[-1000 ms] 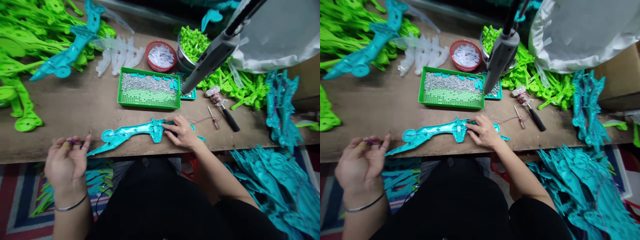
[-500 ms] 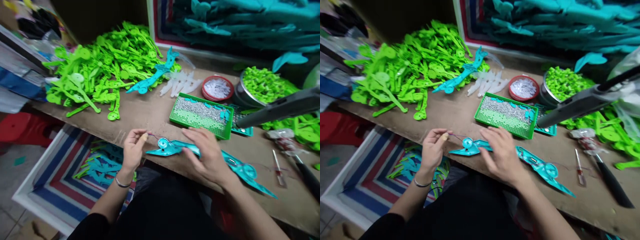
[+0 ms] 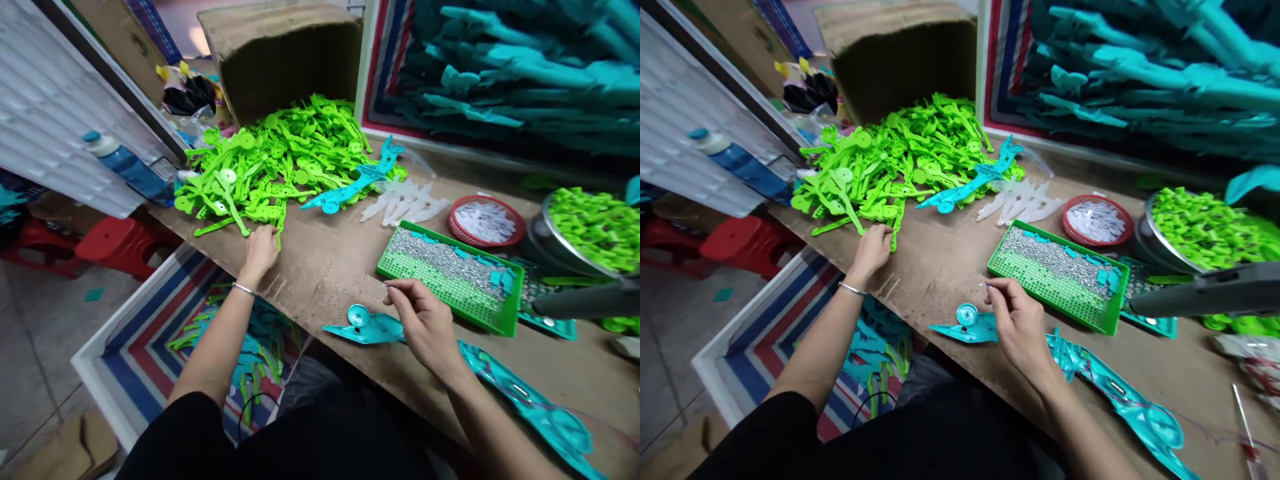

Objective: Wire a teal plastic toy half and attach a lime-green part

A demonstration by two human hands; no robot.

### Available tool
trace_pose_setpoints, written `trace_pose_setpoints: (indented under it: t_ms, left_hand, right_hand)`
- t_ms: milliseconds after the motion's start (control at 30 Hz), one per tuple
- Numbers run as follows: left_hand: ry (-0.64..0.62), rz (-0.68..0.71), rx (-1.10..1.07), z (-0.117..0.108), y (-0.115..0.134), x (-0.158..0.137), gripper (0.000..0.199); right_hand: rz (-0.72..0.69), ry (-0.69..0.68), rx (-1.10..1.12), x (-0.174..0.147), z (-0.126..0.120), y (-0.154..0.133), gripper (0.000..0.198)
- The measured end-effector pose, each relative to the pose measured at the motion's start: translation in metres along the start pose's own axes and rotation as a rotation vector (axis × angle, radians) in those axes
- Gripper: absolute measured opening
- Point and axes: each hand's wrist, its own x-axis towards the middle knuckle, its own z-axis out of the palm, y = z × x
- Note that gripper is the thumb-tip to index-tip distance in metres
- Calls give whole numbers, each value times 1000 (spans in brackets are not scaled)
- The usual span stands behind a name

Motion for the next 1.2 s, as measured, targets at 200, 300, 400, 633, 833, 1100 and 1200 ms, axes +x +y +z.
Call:
trace_pose_setpoints:
  t_ms: [200,300,400,633,833,1100,1200]
  left_hand:
    - [-255,66,-1,7,-14,-6,40]
    - [-292,138,-6,9,-12,-17,45]
    - [-269,197,7,6,-10,-21,44]
    - [-351,324,-3,0,-11,-37,48]
    - [-294,462,-55,27,5,-32,36]
    - [-6,472,4,21,20,-2,21]
    - [194,297,111,-13,1,31,25]
  right_hand:
    - [69,59,7,-3,-11,17,22]
    - [68,45,-26,-5,-12,22,22]
    - [63,38,-68,-8,-11,24,24]
    - [60,38,-124,-15,-1,33,25]
    - [11,24,-157,-16,7,38,25]
    - [14,61,-152,-19,4,48,27]
    - [21,68,-137,-22,5,52,28]
